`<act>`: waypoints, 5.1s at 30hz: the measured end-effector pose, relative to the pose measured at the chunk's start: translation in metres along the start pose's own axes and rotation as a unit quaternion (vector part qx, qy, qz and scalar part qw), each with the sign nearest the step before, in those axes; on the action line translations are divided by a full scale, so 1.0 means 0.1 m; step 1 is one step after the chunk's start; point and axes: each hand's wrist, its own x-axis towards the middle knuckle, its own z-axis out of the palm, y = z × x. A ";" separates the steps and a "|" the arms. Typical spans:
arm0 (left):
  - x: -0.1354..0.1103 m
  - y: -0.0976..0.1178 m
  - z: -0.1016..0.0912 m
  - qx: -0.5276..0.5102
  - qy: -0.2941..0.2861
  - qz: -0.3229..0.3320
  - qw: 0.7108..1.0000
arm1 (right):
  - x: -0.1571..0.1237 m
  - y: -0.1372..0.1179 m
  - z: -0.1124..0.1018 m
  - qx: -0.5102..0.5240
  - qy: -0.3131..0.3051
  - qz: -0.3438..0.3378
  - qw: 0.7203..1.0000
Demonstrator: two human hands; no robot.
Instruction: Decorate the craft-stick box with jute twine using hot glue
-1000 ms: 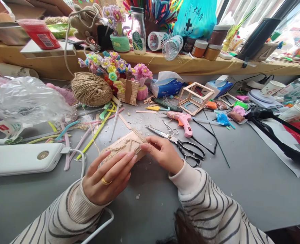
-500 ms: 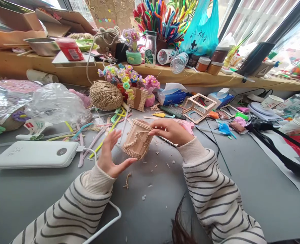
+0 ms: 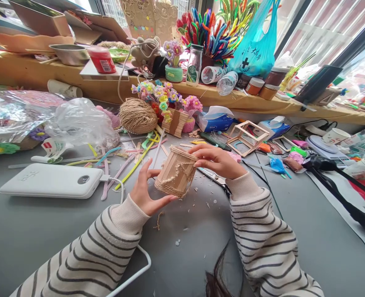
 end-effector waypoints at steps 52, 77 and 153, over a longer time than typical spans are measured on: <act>-0.05 0.09 -0.12 -0.147 -0.083 -0.061 0.984 | -0.02 -0.33 0.02 -0.047 0.001 -0.018 0.999; 0.04 0.09 -0.06 0.087 0.215 0.259 0.938 | -0.01 0.06 0.02 -0.051 -0.032 -0.014 0.998; 0.10 0.06 -0.24 0.006 0.074 0.026 0.997 | -0.44 0.17 0.81 0.236 0.263 0.191 0.916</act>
